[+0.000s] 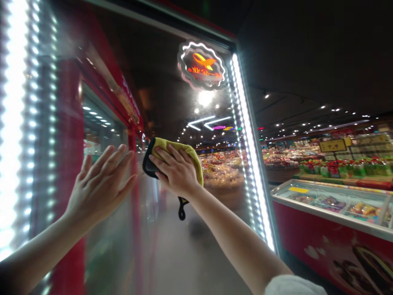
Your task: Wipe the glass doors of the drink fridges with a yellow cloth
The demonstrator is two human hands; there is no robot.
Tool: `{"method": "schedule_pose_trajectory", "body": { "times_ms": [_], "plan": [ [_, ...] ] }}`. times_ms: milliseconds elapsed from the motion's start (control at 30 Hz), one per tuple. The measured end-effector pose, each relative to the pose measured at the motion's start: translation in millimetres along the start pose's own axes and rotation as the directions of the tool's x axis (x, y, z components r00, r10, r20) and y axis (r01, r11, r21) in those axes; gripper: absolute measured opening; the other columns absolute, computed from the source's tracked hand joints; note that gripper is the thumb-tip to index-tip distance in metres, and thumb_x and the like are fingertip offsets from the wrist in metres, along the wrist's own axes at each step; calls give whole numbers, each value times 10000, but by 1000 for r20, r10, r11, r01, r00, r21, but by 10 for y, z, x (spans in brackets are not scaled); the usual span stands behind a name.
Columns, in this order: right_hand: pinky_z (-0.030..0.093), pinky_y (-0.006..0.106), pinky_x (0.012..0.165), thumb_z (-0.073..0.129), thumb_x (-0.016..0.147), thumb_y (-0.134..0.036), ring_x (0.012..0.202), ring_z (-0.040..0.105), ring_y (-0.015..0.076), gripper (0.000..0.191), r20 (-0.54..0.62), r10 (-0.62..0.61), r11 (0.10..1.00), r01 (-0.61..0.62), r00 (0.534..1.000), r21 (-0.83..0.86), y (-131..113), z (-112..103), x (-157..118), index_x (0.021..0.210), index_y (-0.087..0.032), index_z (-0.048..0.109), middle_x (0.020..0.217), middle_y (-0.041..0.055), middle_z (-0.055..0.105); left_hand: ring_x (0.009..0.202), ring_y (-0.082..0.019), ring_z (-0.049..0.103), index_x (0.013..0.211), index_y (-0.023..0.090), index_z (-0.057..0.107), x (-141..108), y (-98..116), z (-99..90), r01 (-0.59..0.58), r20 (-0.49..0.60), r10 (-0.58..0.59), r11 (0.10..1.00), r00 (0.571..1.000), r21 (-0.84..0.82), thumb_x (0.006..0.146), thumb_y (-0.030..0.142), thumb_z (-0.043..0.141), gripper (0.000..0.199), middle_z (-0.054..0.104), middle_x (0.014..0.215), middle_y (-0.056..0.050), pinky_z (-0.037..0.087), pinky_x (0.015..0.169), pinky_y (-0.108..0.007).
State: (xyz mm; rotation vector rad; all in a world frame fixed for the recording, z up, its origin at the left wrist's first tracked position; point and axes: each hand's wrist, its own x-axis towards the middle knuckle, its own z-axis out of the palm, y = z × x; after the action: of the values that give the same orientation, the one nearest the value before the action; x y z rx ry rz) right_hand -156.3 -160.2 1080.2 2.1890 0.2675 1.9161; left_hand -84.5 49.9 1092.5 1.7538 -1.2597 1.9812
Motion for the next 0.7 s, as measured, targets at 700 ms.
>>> {"method": "schedule_pose_trajectory", "body": {
  "times_ms": [700],
  "plan": [
    [252, 582, 1260, 411, 1023, -284, 1551, 267, 311, 498, -157, 223, 968, -200, 962, 150, -304, 247, 557, 1514, -319, 489, 1610, -41, 440, 1530, -334, 294, 1644, 263, 113, -310, -307, -264, 100, 61, -112, 980, 992, 174, 1011, 372, 443, 723, 346, 1646, -128, 185, 1267, -630]
  ]
}}
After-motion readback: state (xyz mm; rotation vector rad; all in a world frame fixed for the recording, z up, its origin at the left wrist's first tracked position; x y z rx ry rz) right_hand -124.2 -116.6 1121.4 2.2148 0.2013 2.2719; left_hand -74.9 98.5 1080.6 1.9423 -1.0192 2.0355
